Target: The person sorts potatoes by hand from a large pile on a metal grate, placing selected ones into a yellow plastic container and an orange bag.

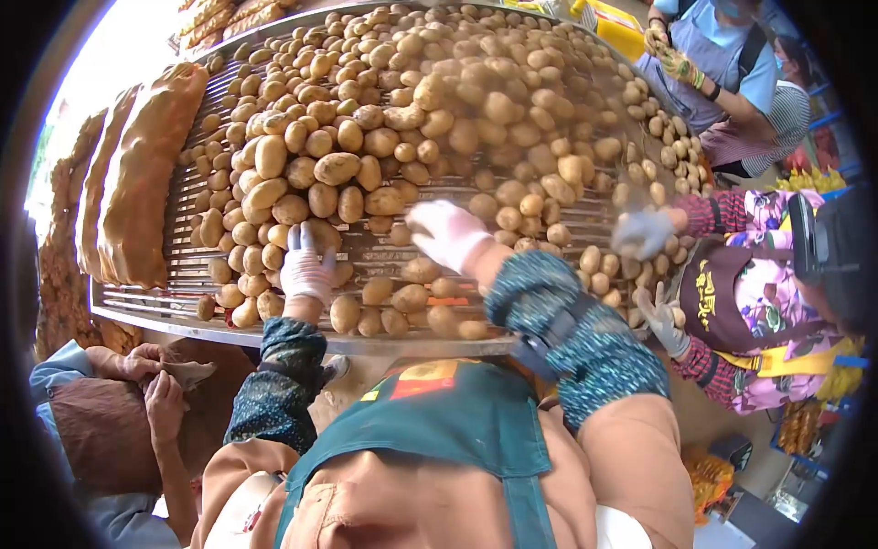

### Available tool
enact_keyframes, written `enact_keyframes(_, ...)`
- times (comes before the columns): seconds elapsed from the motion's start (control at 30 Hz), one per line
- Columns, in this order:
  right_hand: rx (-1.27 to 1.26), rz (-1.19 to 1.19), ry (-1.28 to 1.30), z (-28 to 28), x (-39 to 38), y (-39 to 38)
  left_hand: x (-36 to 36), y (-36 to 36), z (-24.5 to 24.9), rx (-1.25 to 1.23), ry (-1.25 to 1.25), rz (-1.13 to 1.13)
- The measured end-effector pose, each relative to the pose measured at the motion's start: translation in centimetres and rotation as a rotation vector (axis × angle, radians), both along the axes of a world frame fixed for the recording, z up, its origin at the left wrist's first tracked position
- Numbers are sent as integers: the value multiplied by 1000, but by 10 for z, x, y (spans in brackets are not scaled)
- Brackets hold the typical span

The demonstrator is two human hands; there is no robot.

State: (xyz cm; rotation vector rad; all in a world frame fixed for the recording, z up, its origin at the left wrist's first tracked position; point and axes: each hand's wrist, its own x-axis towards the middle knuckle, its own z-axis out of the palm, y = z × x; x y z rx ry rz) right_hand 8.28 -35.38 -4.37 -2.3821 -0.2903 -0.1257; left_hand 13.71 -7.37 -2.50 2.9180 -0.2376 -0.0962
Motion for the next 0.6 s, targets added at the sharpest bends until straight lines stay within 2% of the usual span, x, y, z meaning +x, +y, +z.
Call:
enact_keyframes(0.03, -77, 28, 49, 0, 26, 10, 4, -8, 0, 76, 19, 11)
enact_keyframes(0.1, -143, -62, 125, -9, 62, 34, 12, -12, -7, 203, 80, -9)
enact_keyframes(0.13, -159, -124, 141, -22, 76, 44, 15, -16, -7, 225, 106, 1)
enact_keyframes(0.2, -340, -94, 254, -14, 91, 53, 20, -22, -3, 271, 155, 19)
enact_keyframes(0.23, -432, -78, 310, -11, 96, 55, 25, -22, -1, 246, 206, 23)
enact_keyframes(0.33, -335, -18, 364, -10, 83, 33, 32, -25, 5, 168, 259, 34)
enact_keyframes(0.4, -271, -43, 517, 8, 63, 12, 38, -17, 15, 43, 329, -17)
enact_keyframes(0.47, -310, -8, 575, 17, 46, -8, 36, -15, 22, -19, 373, -61)
enact_keyframes(0.57, 511, -305, 845, 14, 21, -29, 37, -18, 16, 21, 309, -124)
enact_keyframes(0.6, 748, -328, 831, 4, 20, -34, 40, -19, 13, 12, 362, -109)
